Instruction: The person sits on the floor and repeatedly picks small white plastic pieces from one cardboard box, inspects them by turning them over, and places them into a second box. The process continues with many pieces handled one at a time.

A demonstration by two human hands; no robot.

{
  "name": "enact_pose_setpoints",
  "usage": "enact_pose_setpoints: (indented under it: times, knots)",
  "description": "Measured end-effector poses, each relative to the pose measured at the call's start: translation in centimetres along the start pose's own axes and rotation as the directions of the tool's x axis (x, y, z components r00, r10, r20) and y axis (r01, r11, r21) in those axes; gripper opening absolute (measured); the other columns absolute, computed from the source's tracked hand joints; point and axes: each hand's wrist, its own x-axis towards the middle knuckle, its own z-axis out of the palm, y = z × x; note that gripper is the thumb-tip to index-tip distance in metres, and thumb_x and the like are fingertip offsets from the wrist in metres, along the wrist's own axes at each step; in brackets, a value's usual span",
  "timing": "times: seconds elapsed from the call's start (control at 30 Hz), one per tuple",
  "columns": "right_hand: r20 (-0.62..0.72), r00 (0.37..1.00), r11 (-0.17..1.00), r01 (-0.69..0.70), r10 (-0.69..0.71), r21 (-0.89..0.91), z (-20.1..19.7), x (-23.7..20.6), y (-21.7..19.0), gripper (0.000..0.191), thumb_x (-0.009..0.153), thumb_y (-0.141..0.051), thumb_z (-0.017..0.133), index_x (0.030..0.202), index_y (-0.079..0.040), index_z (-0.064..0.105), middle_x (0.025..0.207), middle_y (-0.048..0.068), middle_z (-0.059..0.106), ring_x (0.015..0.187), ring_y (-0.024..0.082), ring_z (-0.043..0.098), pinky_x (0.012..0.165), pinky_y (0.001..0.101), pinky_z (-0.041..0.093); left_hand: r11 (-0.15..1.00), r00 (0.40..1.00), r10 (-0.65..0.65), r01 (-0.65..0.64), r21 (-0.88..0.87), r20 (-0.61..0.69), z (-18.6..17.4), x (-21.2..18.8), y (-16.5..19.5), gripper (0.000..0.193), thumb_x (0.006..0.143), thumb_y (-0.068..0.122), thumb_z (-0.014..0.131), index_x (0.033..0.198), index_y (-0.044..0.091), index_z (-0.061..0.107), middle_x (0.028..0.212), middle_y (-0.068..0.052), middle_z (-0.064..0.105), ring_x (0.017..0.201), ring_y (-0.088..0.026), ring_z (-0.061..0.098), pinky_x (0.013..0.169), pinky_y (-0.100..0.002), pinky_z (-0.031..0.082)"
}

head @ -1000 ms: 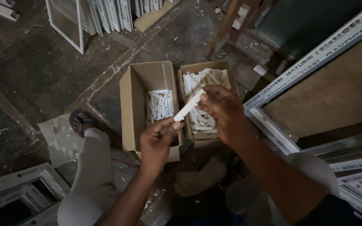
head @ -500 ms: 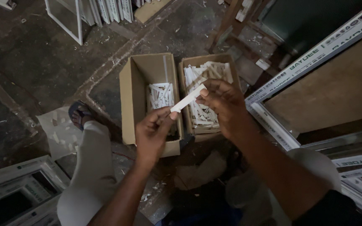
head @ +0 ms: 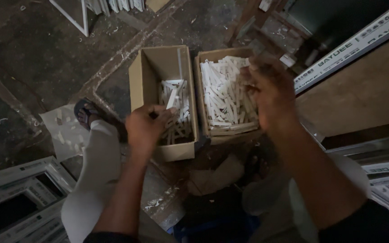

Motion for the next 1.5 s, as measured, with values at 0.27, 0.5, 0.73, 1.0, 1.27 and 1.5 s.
enact_pose_setpoints:
  times: [0.27, 0.5, 0.73, 1.0, 1.27, 1.5]
  knots:
    - [0.08, 0.994, 0.994, -0.074, 0.08, -0.078, -1.4, 0.7, 0.9, 0.02, 0.094, -0.018, 0.072, 0.111, -0.008, 0.07, 0.101, 0.007, 0.073, 0.093, 0.018, 0.068, 0.083, 0.0362, 0.053, 0.857, 0.972, -0.134, 0.016, 0.515, 0.193, 2.4, 1.5, -5.0, 0.03, 0.083, 0.034, 0.083, 0.095, 0.006, 0.082, 0.086, -0.023, 0.075, 0.081, -0.039, 0.074, 0.075, -0.048, 0.06]
    - [0.028, 1.0, 1.0, -0.014, 0.014, -0.002, -2.5, 1.8, 1.3, 0.019, 0.095, -0.018, 0.073, 0.109, -0.007, 0.069, 0.1, 0.008, 0.075, 0.089, 0.018, 0.068, 0.079, 0.0352, 0.056, 0.874, 0.997, 0.047, -0.011, 0.485, -0.061, 2.2, 1.2, -3.2, 0.05, 0.085, 0.045, 0.087, 0.099, -0.001, 0.075, 0.093, -0.024, 0.074, 0.085, -0.042, 0.072, 0.076, -0.048, 0.058]
    - [0.121, 0.989, 0.969, 0.106, -0.08, -0.225, -4.1, 3.4, 5.1, 0.013, 0.096, -0.017, 0.073, 0.108, -0.011, 0.071, 0.102, 0.002, 0.073, 0.092, 0.014, 0.07, 0.075, 0.0322, 0.056, 0.987, 0.969, 0.157, -0.16, -0.003, -0.192, -1.6, -0.1, 1.6, 0.029, 0.092, 0.026, 0.081, 0.11, 0.003, 0.079, 0.092, -0.016, 0.077, 0.08, -0.024, 0.077, 0.072, -0.034, 0.058]
    - [0.245, 0.938, 0.365, 0.144, 0.247, -0.92, -4.6, 4.7, 13.6, 0.023, 0.098, -0.026, 0.069, 0.107, -0.005, 0.073, 0.089, 0.012, 0.074, 0.063, 0.026, 0.067, 0.062, 0.041, 0.055, 0.954, 0.984, 0.109, -0.144, -0.262, -0.143, -3.7, -0.4, 2.6, 0.025, 0.094, 0.02, 0.079, 0.111, 0.002, 0.077, 0.089, -0.01, 0.08, 0.076, -0.014, 0.074, 0.071, -0.027, 0.057]
    - [0.13, 0.969, 0.011, 0.13, 0.211, -0.991, -6.1, 8.2, 21.6, 0.03, 0.097, -0.03, 0.07, 0.118, -0.01, 0.073, 0.102, 0.017, 0.075, 0.093, 0.034, 0.07, 0.084, 0.0497, 0.056, 0.966, 0.977, 0.119, -0.155, -0.208, -0.174, -4.4, -0.3, 2.4, 0.023, 0.093, 0.02, 0.08, 0.109, 0.004, 0.078, 0.092, -0.01, 0.08, 0.077, -0.014, 0.076, 0.07, -0.028, 0.058]
    - [0.375, 0.927, 0.093, 0.372, 0.022, -0.924, -6.8, 10.0, 25.9, 0.035, 0.096, -0.021, 0.065, 0.13, -0.018, 0.069, 0.115, 0.016, 0.066, 0.112, 0.036, 0.063, 0.094, 0.0487, 0.052, 0.976, 0.983, 0.108, -0.132, -0.17, -0.147, -3.5, -0.7, 2.9, 0.021, 0.091, 0.018, 0.081, 0.108, 0.005, 0.079, 0.097, -0.01, 0.079, 0.077, -0.014, 0.077, 0.07, -0.028, 0.058]
